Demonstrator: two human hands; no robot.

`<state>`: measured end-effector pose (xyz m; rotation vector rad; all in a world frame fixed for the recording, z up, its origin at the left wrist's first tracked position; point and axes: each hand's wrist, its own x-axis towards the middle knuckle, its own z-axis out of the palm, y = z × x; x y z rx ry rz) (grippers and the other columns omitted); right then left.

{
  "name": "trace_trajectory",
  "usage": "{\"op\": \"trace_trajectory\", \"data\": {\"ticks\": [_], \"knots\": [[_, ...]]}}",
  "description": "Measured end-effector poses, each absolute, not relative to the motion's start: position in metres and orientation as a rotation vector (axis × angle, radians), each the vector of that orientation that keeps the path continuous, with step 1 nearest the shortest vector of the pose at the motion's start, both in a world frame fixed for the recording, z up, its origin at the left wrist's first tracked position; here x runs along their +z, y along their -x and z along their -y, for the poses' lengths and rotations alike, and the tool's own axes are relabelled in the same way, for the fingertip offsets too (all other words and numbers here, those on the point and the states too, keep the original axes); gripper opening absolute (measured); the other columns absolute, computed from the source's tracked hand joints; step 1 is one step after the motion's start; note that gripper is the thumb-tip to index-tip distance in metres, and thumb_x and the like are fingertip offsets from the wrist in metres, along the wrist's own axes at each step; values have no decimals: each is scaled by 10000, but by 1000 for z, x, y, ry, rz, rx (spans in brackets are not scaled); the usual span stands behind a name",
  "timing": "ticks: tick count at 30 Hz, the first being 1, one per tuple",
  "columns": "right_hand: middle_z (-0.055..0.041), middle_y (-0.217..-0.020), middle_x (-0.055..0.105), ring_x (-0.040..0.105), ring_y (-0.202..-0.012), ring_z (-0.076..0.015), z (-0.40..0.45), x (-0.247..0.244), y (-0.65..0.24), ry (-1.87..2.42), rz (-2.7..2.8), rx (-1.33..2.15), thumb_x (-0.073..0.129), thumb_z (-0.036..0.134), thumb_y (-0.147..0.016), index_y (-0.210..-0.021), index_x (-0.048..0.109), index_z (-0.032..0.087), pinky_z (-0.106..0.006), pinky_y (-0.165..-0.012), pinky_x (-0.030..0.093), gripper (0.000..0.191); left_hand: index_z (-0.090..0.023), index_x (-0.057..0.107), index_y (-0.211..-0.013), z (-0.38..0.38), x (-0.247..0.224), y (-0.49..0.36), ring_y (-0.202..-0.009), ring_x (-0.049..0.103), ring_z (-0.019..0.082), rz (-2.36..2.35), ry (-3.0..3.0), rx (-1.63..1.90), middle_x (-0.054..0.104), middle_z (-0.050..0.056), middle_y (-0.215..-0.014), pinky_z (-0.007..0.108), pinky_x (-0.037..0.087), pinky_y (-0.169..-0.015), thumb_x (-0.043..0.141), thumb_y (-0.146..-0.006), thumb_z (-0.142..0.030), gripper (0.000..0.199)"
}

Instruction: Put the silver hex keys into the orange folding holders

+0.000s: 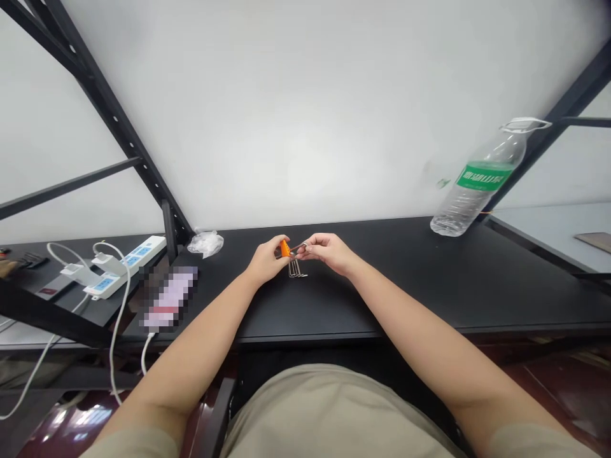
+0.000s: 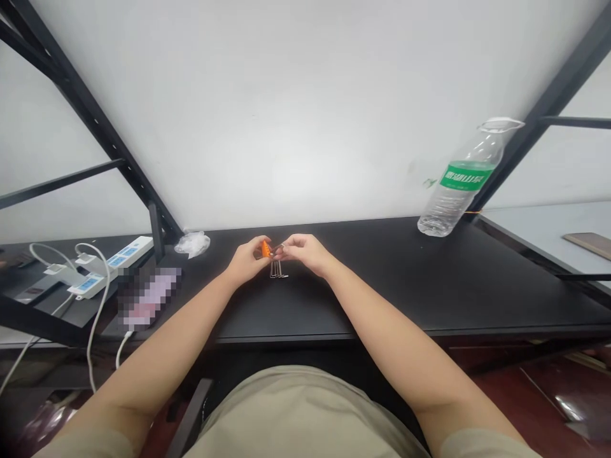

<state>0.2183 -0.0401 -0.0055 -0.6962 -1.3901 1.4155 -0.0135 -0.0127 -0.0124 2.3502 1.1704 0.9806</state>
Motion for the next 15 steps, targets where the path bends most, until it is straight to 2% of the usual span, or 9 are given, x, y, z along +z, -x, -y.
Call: {"op": "trace_trajectory", "data": {"ticks": [11,15], "knots": [[-105,-981,791,768,-935,-274,40,-5,-222,614,1425,1390,819,338,-812,-914,762,150,-508,-963,588,221,-237,622,-1233,12,-12,14,-867,678,168,-1201,-2359,998,725,18,-1033,310,573,-849,730,-830,-417,454],[-105,-984,794,765,-948,-275,40,-3,-224,613,1446,1403,826,355,-796,-914,769,157,-501,-965,585,237,-240,620,-1248,12,-12,14,-903,687,168,-1169,-2339,1050,725,19,-1062,309,573,-880,726,-837,-391,451]]}}
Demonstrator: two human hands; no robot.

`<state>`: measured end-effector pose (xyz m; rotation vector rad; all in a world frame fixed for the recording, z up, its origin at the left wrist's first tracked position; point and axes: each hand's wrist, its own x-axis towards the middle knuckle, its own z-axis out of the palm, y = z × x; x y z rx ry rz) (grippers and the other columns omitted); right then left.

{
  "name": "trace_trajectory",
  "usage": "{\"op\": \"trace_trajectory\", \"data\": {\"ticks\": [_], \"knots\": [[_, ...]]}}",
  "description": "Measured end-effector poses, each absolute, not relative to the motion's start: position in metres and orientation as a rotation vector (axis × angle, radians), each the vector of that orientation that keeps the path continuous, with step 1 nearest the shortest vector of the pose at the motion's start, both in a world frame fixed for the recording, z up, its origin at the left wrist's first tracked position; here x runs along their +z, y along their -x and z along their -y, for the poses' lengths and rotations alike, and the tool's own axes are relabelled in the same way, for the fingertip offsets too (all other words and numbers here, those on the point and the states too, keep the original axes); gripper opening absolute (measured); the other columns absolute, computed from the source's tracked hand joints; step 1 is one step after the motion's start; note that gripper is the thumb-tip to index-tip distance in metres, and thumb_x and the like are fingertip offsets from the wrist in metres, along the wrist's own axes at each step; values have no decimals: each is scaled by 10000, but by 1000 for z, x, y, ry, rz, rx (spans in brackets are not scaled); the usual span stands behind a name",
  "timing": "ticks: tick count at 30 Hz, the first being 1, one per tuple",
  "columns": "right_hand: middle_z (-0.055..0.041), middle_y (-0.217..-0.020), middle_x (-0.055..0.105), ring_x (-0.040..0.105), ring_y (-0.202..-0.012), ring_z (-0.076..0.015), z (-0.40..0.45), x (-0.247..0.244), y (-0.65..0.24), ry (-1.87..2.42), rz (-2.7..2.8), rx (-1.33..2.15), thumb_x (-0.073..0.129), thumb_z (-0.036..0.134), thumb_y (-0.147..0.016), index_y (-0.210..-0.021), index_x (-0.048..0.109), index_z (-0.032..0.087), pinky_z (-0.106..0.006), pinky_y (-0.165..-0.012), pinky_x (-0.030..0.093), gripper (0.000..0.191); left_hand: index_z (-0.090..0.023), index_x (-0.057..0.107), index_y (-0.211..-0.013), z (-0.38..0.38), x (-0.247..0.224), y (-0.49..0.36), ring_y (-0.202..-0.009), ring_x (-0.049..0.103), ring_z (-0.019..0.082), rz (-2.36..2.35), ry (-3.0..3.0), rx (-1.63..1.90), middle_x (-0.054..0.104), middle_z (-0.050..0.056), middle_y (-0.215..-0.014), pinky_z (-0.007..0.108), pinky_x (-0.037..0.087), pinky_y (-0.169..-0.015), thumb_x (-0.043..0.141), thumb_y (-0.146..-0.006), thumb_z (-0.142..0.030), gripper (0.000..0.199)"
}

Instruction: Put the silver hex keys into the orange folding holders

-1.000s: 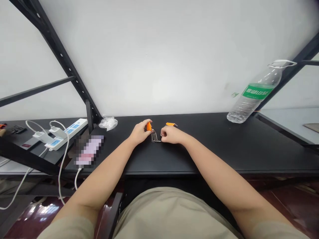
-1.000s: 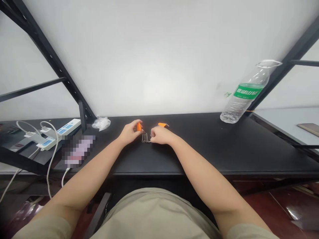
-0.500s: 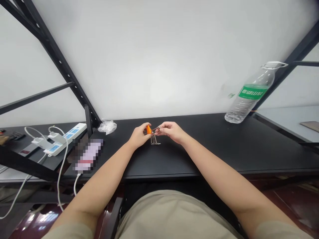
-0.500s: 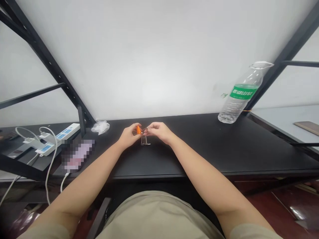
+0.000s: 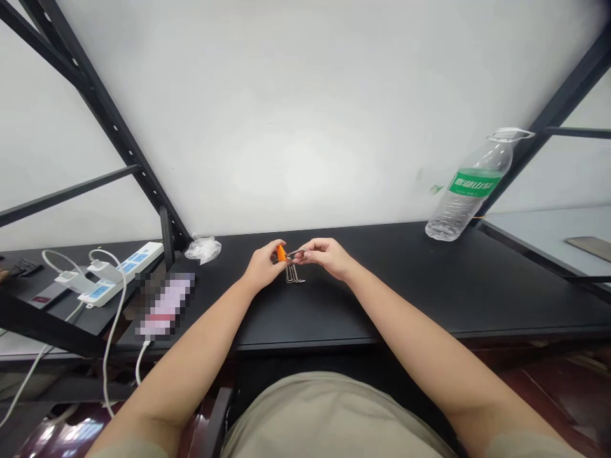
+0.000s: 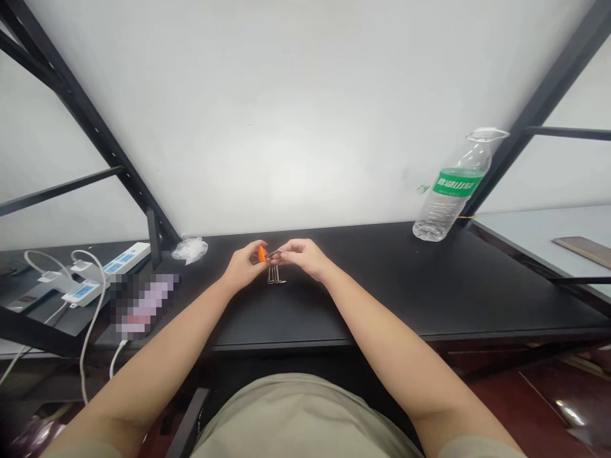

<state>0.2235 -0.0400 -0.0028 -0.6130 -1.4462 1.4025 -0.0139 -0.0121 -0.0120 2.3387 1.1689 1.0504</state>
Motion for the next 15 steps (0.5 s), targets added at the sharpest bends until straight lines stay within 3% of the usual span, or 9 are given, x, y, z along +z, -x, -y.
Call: {"op": "trace_trajectory", "data": {"ticks": [7,10,15], "knots": [[-85,-961,793,753,-937,-255,41,0,-225,729,1541,1280,783,380,-809,-868,768,178,-448,-932,583,211,-251,640,-1256,13,-13,14,-890,673,182,-1224,-2431,972,713,30,-1032,331,565,-869,750,-812,-365,472],[-60,-956,789,733,-925,-232,45,2,-222,833,1738,1059,707,352,-858,-885,777,201,-399,-896,572,169,-258,637,-1267,18,-12,11,-882,663,193,-1229,-2483,926,700,32,-1003,333,550,-851,744,-826,-408,477],[-36,-943,780,698,-821,-187,49,1,-215,871,2006,626,644,235,-852,-757,732,208,-335,-803,540,132,-260,633,-1260,25,-8,3,-885,645,209,-1215,-2570,907,691,32,-972,341,525,-835,705,-862,-456,450]]}}
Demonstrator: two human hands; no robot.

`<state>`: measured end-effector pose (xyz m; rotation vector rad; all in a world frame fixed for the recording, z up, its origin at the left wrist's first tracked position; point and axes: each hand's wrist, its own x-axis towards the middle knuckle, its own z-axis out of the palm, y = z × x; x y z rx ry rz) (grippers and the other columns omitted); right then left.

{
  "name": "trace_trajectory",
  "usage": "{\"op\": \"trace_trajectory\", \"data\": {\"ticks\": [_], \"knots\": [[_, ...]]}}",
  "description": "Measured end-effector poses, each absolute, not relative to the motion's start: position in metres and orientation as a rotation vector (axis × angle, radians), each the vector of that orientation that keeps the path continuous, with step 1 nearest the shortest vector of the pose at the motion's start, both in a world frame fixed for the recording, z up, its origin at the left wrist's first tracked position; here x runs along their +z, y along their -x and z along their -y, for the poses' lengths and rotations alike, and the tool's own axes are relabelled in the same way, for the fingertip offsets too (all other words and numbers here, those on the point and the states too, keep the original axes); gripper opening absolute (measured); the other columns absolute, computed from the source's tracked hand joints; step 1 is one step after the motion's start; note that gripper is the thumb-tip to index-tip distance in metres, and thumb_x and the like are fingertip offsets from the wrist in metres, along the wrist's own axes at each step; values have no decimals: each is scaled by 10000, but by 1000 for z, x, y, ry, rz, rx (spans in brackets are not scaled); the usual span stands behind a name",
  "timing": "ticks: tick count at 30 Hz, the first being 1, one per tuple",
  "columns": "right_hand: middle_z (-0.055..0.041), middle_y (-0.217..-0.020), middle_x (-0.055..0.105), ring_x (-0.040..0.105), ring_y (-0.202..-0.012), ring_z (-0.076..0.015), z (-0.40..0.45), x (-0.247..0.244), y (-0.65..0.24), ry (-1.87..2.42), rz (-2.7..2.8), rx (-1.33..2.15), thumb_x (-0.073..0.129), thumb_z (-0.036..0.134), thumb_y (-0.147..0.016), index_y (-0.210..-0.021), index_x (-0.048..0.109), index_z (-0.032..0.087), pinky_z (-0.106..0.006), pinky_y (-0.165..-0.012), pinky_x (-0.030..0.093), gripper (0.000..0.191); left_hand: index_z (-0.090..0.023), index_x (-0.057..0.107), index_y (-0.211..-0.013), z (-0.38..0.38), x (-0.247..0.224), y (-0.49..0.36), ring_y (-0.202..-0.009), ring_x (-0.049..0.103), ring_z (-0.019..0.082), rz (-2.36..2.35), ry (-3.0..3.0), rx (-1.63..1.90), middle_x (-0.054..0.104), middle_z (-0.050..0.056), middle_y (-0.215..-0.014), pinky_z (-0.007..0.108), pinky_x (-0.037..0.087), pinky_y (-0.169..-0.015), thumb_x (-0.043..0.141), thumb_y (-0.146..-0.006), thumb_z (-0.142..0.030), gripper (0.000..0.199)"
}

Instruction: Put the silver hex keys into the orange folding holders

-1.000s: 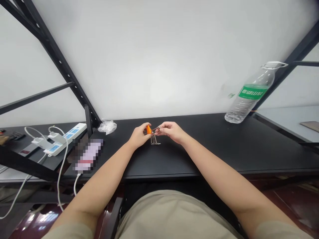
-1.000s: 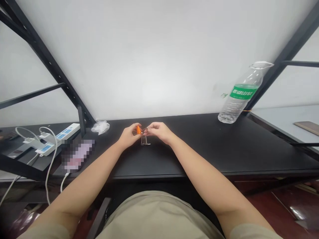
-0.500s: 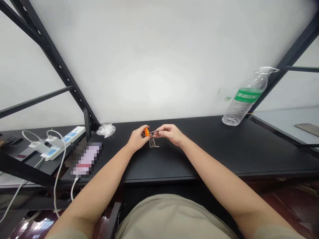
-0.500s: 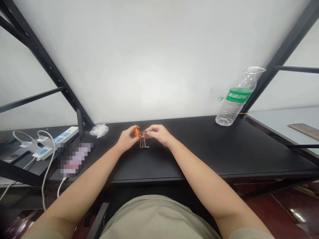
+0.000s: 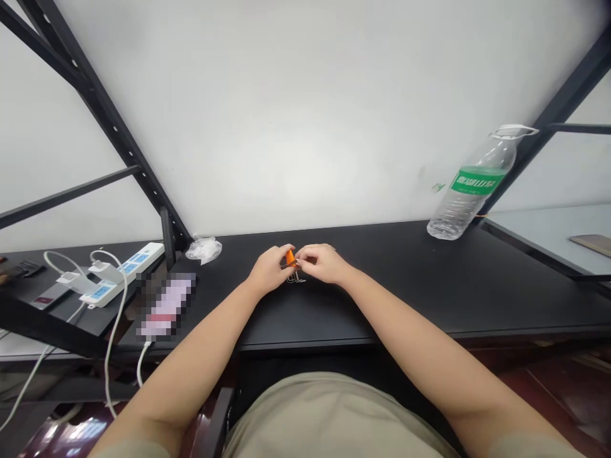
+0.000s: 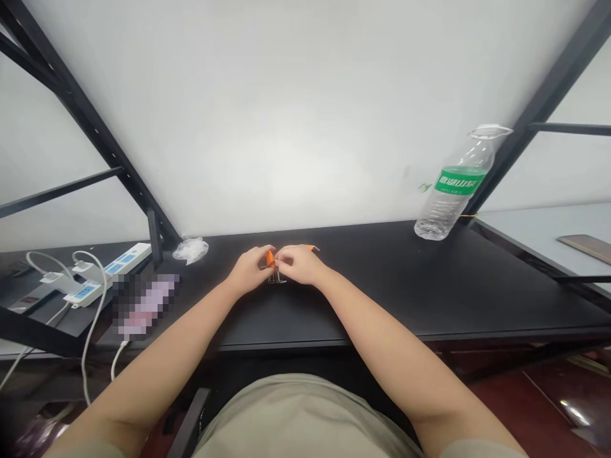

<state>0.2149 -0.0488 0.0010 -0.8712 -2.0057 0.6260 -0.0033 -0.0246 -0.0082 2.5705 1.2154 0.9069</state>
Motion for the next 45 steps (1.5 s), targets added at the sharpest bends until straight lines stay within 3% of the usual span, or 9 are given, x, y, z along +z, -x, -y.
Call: {"op": "trace_trajectory", "data": {"ticks": [8,12,19,23,30,37,45], "knots": [[-53,-991,787,742,-914,-214,43,-5,-216,910,1641,794,622,299,-900,-935,766,217,-384,-883,589,169,-254,631,-1250,19,-10,9,-858,658,183,-1244,-2401,973,712,20,-1008,313,536,-835,733,-832,-405,456],[-63,-985,787,746,-892,-223,46,-4,-216,897,1653,846,663,313,-883,-872,765,211,-403,-886,604,144,-247,631,-1238,19,-10,9,-820,653,163,-1209,-2368,988,717,3,-961,289,534,-805,722,-845,-410,435],[-79,-983,788,771,-903,-243,46,-5,-217,853,1563,941,669,364,-901,-941,743,194,-422,-891,621,189,-235,627,-1241,23,-7,8,-700,603,132,-1216,-2321,1017,692,-28,-844,253,503,-709,737,-831,-396,454],[-75,-942,788,773,-899,-245,45,-6,-217,871,1591,940,668,421,-911,-968,750,195,-431,-903,617,247,-223,630,-1245,24,-7,7,-720,621,135,-1206,-2329,1015,706,-18,-867,255,510,-723,735,-824,-377,460],[-81,-1040,773,766,-962,-235,49,-2,-213,829,1568,932,636,483,-941,-998,734,205,-418,-936,607,300,-227,624,-1253,21,-8,8,-749,648,151,-1214,-2332,977,721,-8,-905,277,532,-754,723,-826,-424,480],[-74,-1016,771,760,-942,-231,48,-4,-215,847,1611,943,611,458,-950,-1010,726,207,-410,-916,598,283,-225,623,-1212,22,-7,9,-733,635,150,-1198,-2328,957,710,-14,-868,276,527,-738,726,-825,-446,457],[-39,-931,739,653,-845,-187,46,-1,-218,965,2075,506,552,343,-977,-902,732,222,-333,-823,488,230,-234,616,-1244,19,-10,12,-881,676,181,-1194,-2428,920,721,14,-981,307,543,-860,706,-845,-400,442]]}}
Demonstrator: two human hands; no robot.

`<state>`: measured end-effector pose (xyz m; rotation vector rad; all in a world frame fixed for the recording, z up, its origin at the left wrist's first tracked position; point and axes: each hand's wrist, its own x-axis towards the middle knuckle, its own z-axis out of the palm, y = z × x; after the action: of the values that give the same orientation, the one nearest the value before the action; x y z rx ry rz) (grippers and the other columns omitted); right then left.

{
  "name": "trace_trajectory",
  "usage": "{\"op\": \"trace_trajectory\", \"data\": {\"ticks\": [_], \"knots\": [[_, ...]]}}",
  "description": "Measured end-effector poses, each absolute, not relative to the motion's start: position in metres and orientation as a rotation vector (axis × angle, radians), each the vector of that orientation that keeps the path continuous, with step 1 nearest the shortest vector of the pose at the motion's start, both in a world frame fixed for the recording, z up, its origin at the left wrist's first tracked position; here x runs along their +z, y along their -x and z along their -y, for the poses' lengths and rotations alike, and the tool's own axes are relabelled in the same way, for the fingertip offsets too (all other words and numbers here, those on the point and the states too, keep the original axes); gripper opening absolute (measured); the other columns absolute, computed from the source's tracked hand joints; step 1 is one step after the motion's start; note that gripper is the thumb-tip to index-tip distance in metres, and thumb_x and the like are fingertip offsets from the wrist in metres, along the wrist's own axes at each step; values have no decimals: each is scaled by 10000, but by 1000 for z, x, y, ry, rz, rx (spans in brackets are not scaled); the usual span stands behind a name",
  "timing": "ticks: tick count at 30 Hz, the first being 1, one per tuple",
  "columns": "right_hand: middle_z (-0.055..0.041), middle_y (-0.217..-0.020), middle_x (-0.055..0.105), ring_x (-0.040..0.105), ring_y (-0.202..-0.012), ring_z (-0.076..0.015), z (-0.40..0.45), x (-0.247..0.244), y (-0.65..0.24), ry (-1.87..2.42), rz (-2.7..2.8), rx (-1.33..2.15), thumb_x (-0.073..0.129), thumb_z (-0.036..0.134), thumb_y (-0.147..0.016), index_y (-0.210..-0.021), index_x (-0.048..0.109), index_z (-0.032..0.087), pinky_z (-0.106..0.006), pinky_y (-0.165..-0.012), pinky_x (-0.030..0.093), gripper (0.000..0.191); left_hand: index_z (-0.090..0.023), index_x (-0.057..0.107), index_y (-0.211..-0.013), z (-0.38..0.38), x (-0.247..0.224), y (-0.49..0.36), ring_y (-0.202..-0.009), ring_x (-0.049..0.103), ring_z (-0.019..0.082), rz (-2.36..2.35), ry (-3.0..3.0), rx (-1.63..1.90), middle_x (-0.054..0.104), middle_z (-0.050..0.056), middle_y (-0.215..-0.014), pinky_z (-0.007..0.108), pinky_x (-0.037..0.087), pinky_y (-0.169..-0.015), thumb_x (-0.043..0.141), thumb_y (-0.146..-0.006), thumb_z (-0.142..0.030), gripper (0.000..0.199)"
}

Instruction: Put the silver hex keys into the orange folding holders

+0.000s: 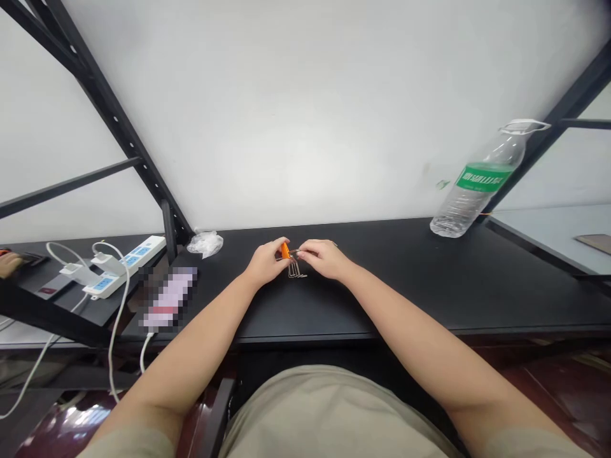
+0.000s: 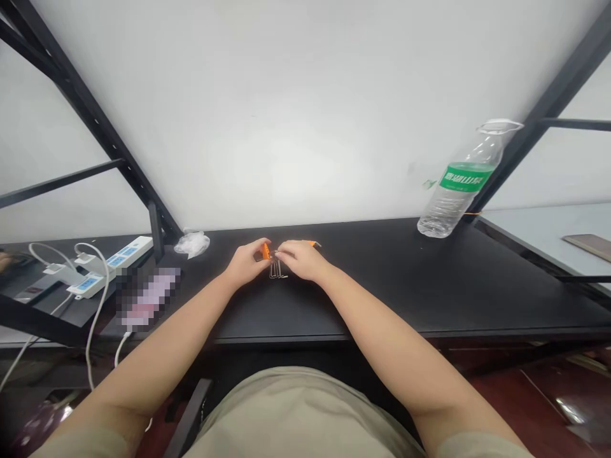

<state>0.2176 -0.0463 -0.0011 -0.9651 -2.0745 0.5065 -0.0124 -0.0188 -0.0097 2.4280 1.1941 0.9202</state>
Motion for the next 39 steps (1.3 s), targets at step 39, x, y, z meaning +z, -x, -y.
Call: {"op": "trace_trajectory", "data": {"ticks": [39], "knots": [[-66,-853,777,737,-753,-211,34,-8,-228,1024,1625,887,673,435,-888,-958,755,198,-363,-748,598,260,-257,604,-1289,12,-15,11,-938,711,182,-1172,-2293,919,729,8,-1043,326,565,-940,668,-818,-246,475]]}}
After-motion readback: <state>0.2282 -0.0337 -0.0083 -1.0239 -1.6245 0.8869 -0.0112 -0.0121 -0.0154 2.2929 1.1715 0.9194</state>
